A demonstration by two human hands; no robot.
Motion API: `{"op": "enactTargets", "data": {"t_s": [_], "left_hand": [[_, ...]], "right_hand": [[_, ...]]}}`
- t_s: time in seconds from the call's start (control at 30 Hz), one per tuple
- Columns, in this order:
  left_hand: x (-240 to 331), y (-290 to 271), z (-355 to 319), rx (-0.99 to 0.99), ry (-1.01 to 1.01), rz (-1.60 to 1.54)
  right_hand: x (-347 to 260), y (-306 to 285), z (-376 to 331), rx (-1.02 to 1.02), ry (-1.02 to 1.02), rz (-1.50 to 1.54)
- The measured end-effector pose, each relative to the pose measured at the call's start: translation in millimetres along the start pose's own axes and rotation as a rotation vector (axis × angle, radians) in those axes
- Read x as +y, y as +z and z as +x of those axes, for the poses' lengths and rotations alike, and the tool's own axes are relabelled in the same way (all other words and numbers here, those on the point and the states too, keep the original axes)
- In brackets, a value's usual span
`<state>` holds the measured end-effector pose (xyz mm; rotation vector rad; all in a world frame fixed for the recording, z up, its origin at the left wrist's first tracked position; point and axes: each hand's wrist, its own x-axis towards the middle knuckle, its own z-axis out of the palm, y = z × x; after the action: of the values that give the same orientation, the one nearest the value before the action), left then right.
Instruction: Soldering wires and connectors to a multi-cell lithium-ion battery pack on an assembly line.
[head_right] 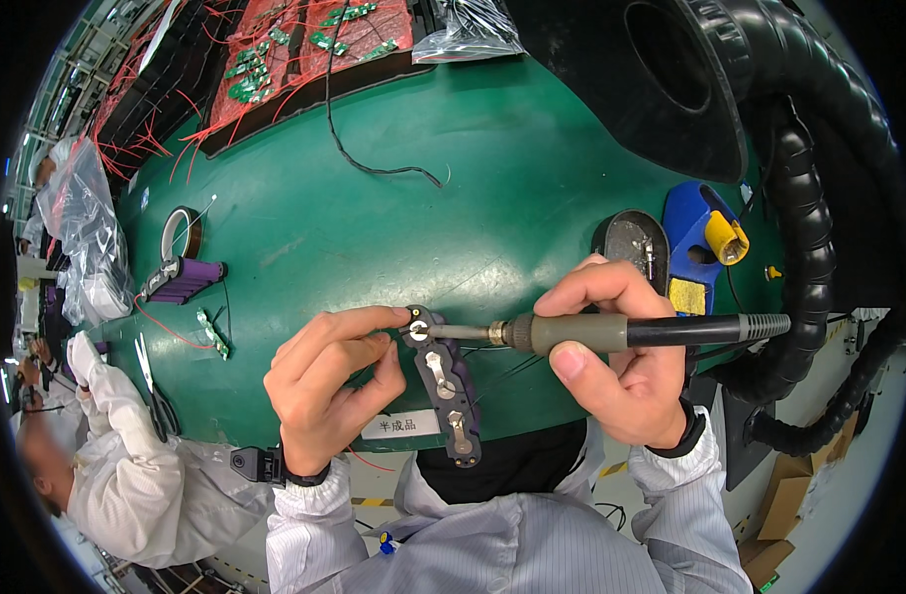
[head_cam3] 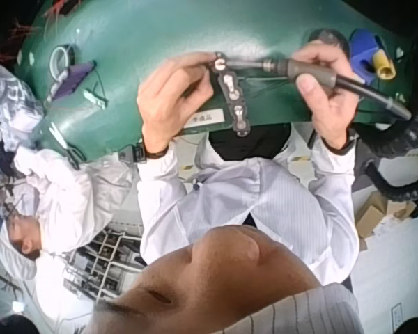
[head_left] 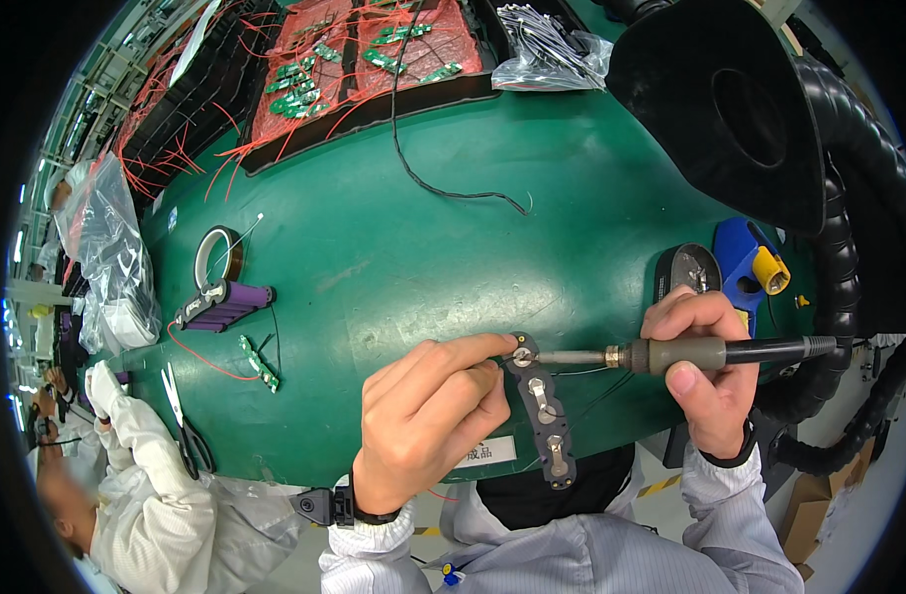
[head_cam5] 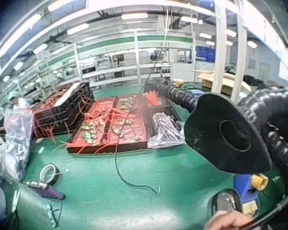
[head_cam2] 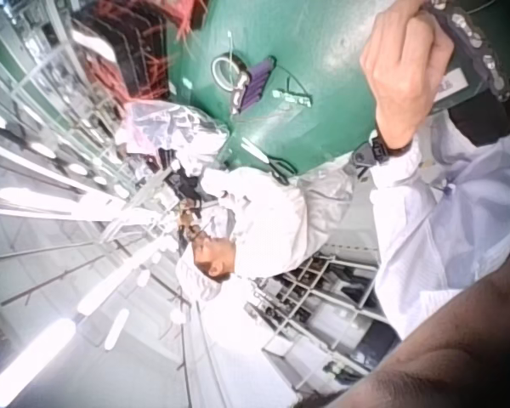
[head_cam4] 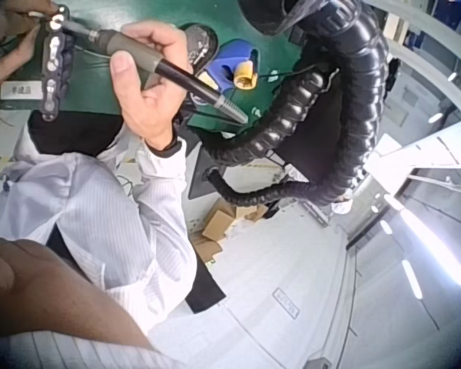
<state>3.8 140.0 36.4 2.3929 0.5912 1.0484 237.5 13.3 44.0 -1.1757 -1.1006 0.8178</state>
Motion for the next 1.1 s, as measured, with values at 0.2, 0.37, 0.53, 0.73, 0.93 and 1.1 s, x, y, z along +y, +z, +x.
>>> {"op": "enactTargets", "data": {"t_s": [0.2,0.37,0.53,0.73,0.93,1.1], "left_hand": [[-0.6,1.9,0.7,0.008,0.006,-0.008],[0.1,0.1,-0.4,0.01,0.003,-0.003],[-0.2,1.0,0.3,0.001,0.004,-0.003],[-5.0,2.4,-0.8,0.04,0.071,-0.019],[-6.7,4.8,-0.8,0.035,0.077,-0.034],[-0.5,0.7,-0.5,0.007,0.01,0.003]], "right_hand": [[0.2,0.1,-0.1,0.006,0.009,0.001],[0.7,1.3,0.6,-0.002,-0.012,-0.016],[1.3,0.5,0.4,0.0,-0.019,-0.037],[-0.1,2.2,1.2,-0.001,-0.01,-0.03],[0.6,1.7,0.0,0.015,0.007,-0.025],[-0.2,2.2,0.7,0.01,0.004,-0.023]]}}
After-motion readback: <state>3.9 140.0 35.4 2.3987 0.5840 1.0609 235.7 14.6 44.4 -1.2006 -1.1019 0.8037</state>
